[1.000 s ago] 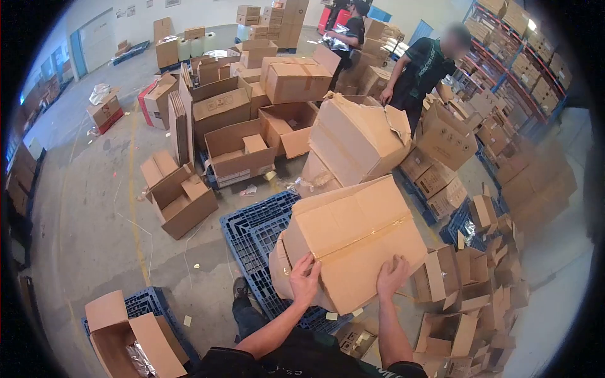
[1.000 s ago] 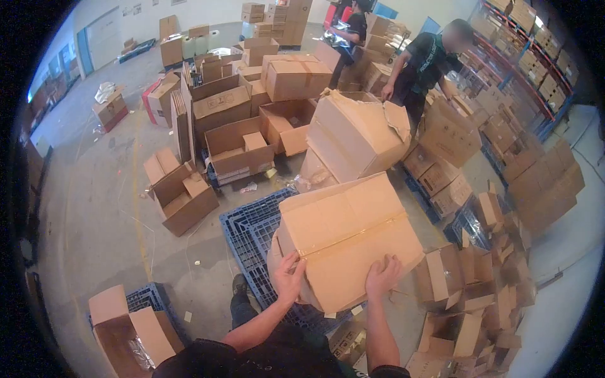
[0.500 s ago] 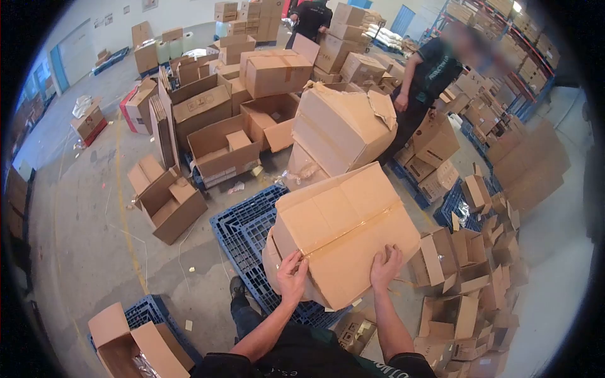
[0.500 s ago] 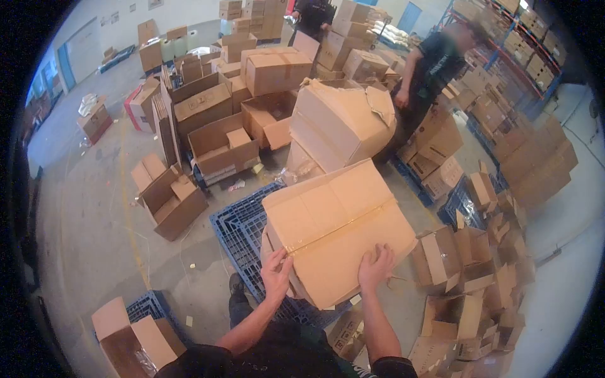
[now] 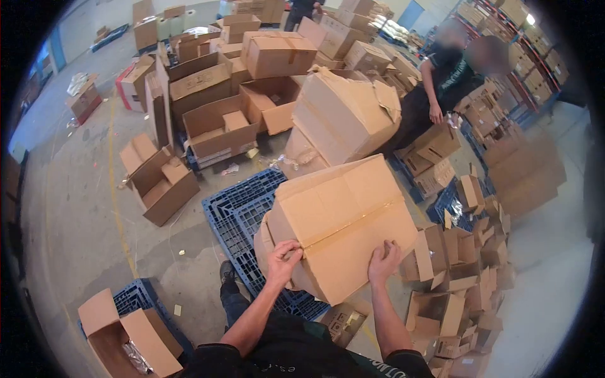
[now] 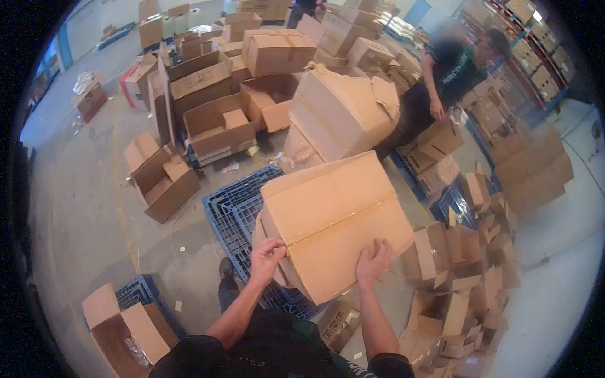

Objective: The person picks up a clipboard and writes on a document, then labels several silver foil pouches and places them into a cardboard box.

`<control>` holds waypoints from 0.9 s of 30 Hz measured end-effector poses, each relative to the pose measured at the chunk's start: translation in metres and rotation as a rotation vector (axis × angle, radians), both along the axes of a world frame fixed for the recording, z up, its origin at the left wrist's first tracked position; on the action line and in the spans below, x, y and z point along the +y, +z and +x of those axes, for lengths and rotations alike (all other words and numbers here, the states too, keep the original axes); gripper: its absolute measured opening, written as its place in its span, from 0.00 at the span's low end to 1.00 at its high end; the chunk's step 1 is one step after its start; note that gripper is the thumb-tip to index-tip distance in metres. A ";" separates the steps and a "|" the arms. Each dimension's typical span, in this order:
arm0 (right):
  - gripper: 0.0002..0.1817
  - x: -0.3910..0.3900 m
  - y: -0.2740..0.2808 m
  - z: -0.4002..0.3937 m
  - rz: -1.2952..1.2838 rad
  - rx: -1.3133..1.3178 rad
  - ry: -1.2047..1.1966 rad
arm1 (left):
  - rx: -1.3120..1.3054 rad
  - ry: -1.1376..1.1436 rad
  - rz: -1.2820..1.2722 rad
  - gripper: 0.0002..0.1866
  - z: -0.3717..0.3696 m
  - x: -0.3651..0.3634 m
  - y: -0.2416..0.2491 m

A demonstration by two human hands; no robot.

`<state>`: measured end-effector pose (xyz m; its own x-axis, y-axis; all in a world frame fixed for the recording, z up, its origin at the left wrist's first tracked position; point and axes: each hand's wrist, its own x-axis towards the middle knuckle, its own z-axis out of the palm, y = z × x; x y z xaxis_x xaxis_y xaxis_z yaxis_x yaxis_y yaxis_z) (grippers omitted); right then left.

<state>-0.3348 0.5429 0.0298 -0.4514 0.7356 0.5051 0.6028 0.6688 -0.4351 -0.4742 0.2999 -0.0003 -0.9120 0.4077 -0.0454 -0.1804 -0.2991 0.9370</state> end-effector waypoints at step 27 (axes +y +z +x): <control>0.18 -0.004 -0.001 -0.001 -0.032 0.041 -0.108 | 0.445 -0.002 -0.421 0.16 -0.010 0.021 -0.001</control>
<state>-0.3356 0.5394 0.0293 -0.3482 0.7946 0.4973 0.6517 0.5865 -0.4809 -0.4843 0.3206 -0.0011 -0.8797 0.4392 0.1820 0.2550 0.1128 0.9603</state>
